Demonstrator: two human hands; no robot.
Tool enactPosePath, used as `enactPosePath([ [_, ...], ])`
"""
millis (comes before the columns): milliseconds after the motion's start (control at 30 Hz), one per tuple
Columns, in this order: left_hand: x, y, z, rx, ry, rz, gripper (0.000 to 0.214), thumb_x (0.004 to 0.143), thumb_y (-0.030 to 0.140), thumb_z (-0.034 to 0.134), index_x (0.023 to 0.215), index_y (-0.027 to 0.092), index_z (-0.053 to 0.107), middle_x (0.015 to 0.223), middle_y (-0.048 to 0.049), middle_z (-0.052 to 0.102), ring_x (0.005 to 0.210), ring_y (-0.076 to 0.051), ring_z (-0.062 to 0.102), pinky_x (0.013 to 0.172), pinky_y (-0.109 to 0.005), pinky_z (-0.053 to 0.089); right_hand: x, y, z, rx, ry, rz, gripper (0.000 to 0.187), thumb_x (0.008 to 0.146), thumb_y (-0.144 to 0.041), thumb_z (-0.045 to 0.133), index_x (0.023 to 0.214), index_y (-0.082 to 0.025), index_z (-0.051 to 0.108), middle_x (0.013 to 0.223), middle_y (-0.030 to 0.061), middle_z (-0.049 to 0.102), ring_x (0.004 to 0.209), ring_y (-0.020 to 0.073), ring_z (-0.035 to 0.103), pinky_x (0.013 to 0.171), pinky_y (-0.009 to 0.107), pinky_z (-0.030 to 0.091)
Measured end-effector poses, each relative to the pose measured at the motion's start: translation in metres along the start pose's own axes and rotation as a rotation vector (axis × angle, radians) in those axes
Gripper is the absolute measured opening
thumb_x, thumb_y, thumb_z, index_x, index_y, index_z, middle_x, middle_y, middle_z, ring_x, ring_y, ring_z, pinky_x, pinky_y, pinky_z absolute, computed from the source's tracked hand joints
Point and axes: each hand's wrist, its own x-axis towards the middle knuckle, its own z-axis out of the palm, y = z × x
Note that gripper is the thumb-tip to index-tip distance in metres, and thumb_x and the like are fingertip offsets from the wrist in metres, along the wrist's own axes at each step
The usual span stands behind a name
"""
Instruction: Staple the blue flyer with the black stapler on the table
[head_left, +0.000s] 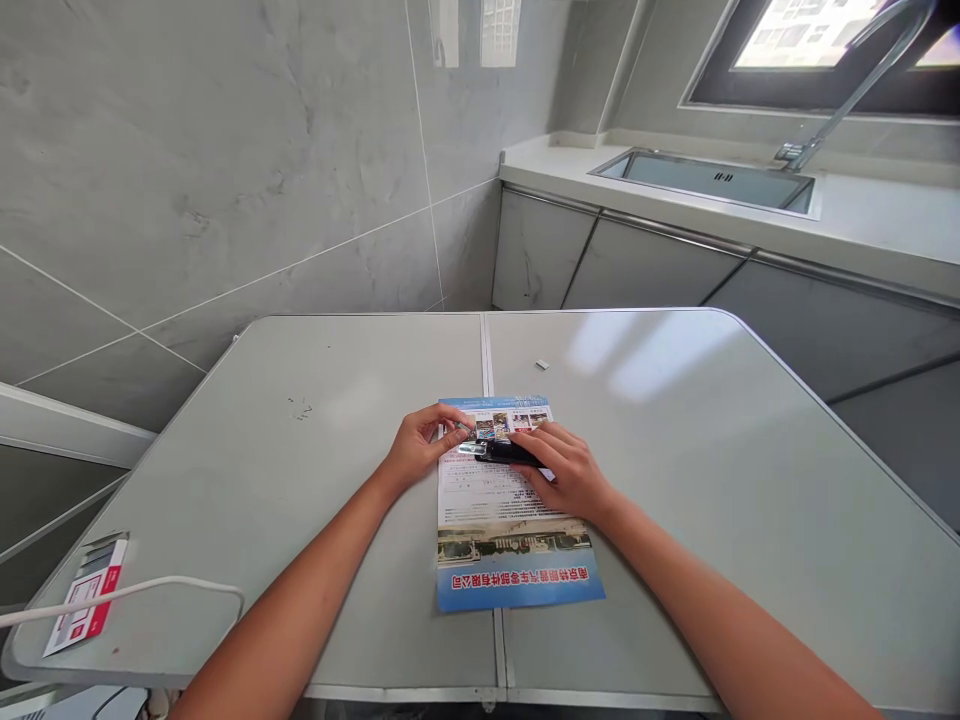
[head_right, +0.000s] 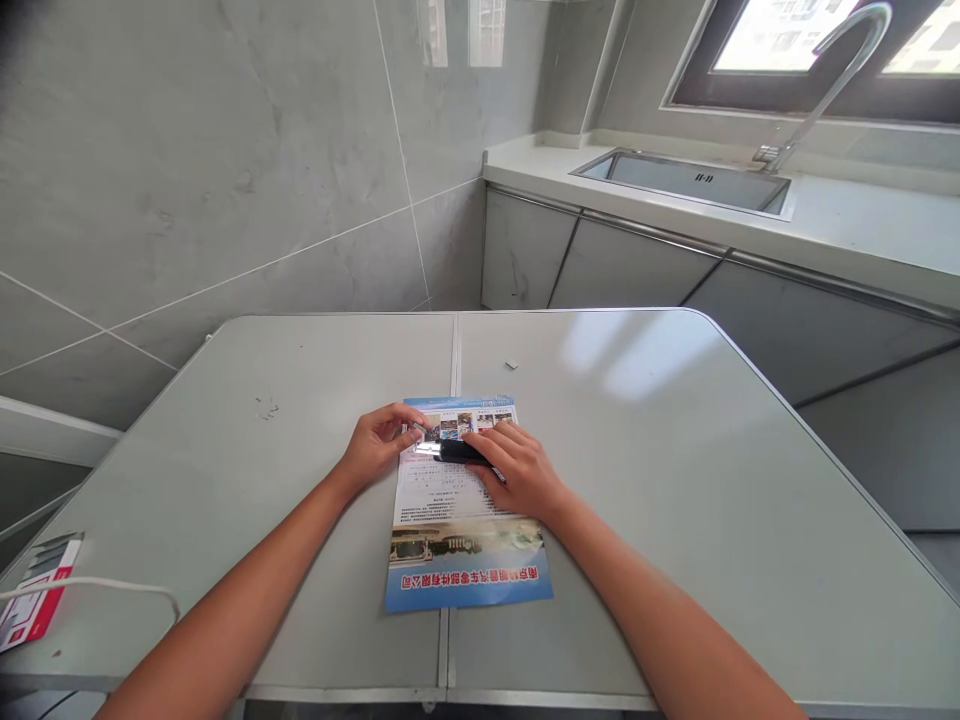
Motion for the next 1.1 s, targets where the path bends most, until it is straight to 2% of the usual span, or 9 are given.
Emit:
enactPosePath([
  [233, -0.0009, 0.0005, -0.0009, 0.126, 0.033, 0.038, 0.017, 0.091, 0.036, 0.075, 0.097, 0.021, 0.076, 0.086, -0.0031, 0.069, 0.077, -0.015, 0.056, 0.074, -0.031, 0.043, 0.001, 0.0008, 0.0035, 0.058, -0.014, 0.093, 0.039, 0.097, -0.025, 0.064, 0.134, -0.022, 0.054, 0.103, 0.0097, 0.073, 0.085, 0.0246, 0.061, 0.074, 0.039, 0.052],
  [500, -0.0012, 0.0005, -0.0018, 0.194, -0.08, 0.077, 0.015, 0.094, 0.032, 0.07, 0.102, 0.021, 0.075, 0.095, -0.0062, 0.073, 0.082, -0.017, 0.06, 0.075, -0.031, 0.047, 0.0016, 0.0029, 0.0045, 0.13, -0.091, 0.152, 0.032, 0.099, -0.029, 0.061, 0.131, -0.024, 0.057, 0.105, 0.0099, 0.073, 0.088, 0.0252, 0.062, 0.078, 0.041, 0.052],
  [733, -0.003, -0.0004, 0.005, 0.461, -0.213, 0.36, 0.016, 0.093, 0.018, 0.067, 0.105, 0.024, 0.076, 0.102, -0.007, 0.077, 0.094, -0.021, 0.064, 0.088, -0.039, 0.052, 0.002, 0.0023, 0.0026, 0.16, -0.09, 0.159, 0.031, 0.1, -0.028, 0.061, 0.13, -0.024, 0.056, 0.105, 0.0092, 0.072, 0.088, 0.0244, 0.059, 0.078, 0.04, 0.051],
  [900, -0.0027, -0.0016, 0.0053, 0.473, -0.195, 0.392, 0.018, 0.095, 0.019, 0.065, 0.107, 0.026, 0.077, 0.099, -0.0059, 0.079, 0.09, -0.02, 0.067, 0.086, -0.039, 0.054, 0.0021, 0.0022, 0.0014, 0.142, -0.1, 0.16, 0.031, 0.101, -0.03, 0.058, 0.13, -0.023, 0.055, 0.104, 0.0096, 0.072, 0.087, 0.0246, 0.06, 0.078, 0.04, 0.05],
  [1100, -0.0042, -0.002, 0.0036, 0.364, -0.096, 0.304, 0.018, 0.098, 0.025, 0.064, 0.108, 0.027, 0.079, 0.101, -0.0069, 0.079, 0.097, -0.021, 0.071, 0.088, -0.038, 0.057, 0.0028, 0.0024, 0.0016, 0.146, -0.087, 0.152, 0.031, 0.101, -0.03, 0.059, 0.131, -0.023, 0.055, 0.105, 0.0095, 0.072, 0.088, 0.0245, 0.06, 0.078, 0.04, 0.051],
])
